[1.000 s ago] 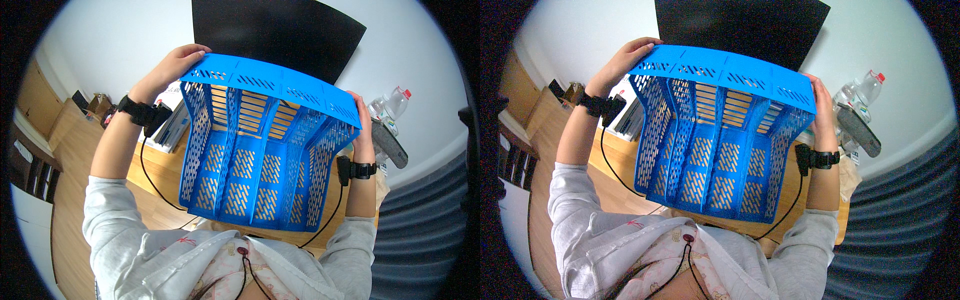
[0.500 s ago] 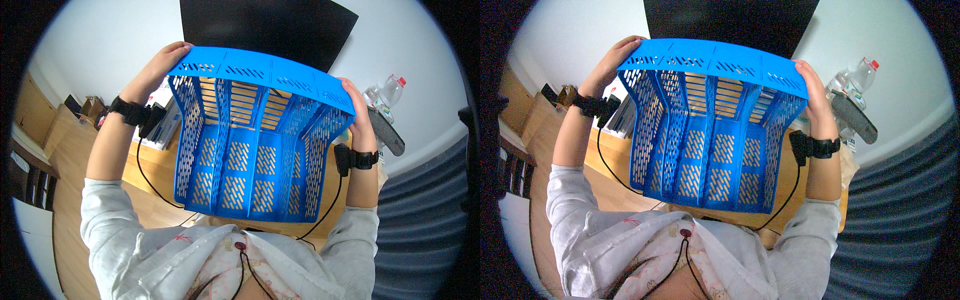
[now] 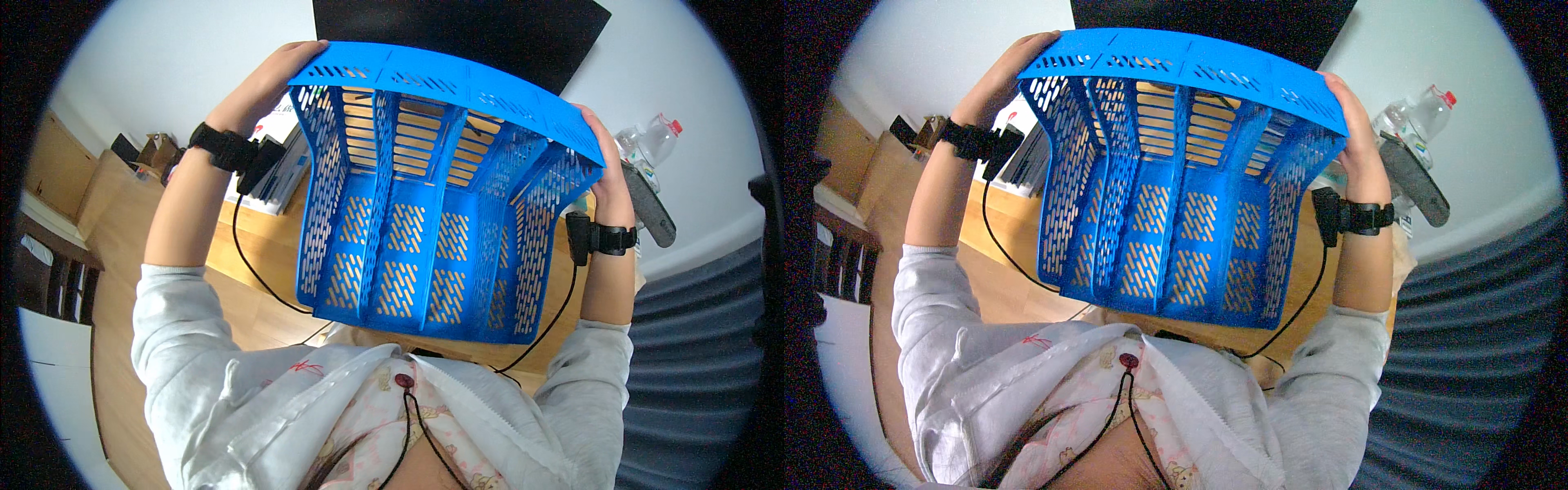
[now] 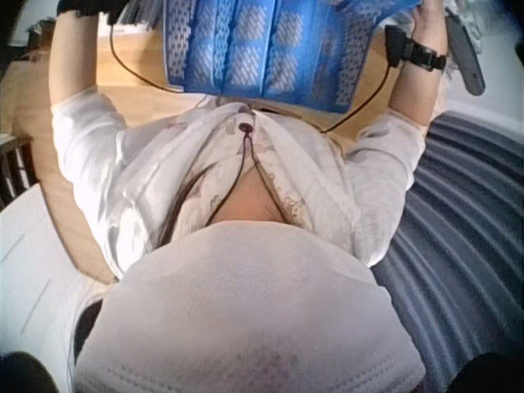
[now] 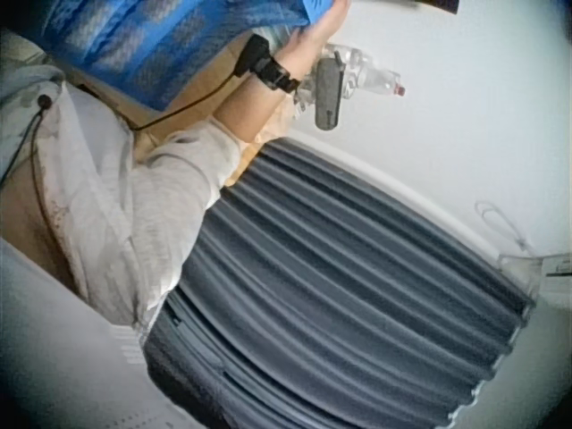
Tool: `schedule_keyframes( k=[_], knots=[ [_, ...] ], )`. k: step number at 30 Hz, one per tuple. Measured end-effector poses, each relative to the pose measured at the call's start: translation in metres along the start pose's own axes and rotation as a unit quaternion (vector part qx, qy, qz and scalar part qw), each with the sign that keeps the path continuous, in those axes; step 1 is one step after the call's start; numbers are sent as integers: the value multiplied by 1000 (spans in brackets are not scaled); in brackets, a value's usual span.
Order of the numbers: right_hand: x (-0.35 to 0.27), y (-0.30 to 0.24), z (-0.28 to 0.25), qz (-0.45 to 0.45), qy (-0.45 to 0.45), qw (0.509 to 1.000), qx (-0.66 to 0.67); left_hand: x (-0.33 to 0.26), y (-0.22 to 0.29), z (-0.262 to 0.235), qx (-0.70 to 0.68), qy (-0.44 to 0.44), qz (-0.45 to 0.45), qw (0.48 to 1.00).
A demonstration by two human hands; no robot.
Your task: The person assembles a blue plastic basket by hand, snapping together the side panels and then attaching the top frame. The person rotates the basket to align and secure each component until the structure is complete.
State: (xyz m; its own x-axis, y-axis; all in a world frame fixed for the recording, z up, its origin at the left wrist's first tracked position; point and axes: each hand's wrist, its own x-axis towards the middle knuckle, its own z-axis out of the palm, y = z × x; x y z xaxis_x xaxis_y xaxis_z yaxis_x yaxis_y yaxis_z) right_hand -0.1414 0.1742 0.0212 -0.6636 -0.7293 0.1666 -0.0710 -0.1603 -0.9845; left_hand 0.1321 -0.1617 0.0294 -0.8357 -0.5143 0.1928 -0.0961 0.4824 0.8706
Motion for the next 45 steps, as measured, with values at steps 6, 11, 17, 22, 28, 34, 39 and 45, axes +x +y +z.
schedule_keyframes(
  k=[6,11,17,22,28,34,39,45],
  knots=[
    [-5,0,6,13,64,998,7,2,-15,9,-70,26,31,997],
    [-2,2,7,30,76,996,39,8,-8,2,-67,-75,0,995],
    [-3,6,2,41,80,995,37,-4,11,7,-122,-71,62,988],
    [1,8,2,71,118,989,58,-5,5,11,-196,-82,64,975],
    [7,11,0,78,131,985,75,-14,-13,27,-346,-74,40,935],
    [2,9,3,49,143,988,-6,-30,-13,46,-372,-63,27,926],
    [3,11,-2,56,134,989,9,-40,-10,58,-378,-70,16,923],
    [10,17,-13,55,129,989,48,-45,-6,68,-380,-84,11,921]
  ],
)
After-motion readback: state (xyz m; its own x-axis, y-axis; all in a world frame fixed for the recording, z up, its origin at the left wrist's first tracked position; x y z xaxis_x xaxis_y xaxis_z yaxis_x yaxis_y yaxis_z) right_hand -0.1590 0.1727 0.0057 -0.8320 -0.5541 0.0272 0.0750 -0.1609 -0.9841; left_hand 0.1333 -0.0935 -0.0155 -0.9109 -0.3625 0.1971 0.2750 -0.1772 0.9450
